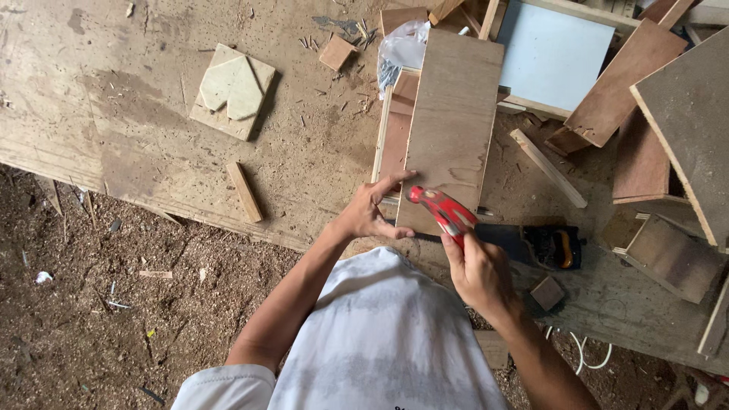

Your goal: The person assembles a small wooden box by positioning a wooden panel and securing it with nails using a hammer. The person repeatedly picks up nails and hammers them into the wood to attach the panel to the box frame.

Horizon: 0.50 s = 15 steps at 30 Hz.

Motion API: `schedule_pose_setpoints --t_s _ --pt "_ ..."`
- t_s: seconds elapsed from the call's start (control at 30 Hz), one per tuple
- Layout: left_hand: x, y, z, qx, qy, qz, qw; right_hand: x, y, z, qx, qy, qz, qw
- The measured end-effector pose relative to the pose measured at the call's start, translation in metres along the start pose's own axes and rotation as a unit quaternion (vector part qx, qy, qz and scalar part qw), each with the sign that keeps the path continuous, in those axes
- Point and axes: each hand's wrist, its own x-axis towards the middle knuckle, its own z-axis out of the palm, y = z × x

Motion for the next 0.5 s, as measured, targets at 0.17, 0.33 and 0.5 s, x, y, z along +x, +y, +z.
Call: schedule_pose_setpoints --t_s 0.17,0.33,0.5 --pt "-0.001 0.004 0.000 -0.004 0.004 0.010 1.000 -0.008 -0.010 0.010 0.036 0.032 0.011 0.999" --pt "-0.002 0.005 0.000 -0.010 0.015 0.043 0.999 -0.015 0.001 0.022 -0.006 0.070 -0.011 0.997" --pt "-0.004 0.005 0.002 0.007 0.018 0.052 0.998 -0.018 0.004 0.024 0.068 0.033 0.086 0.993"
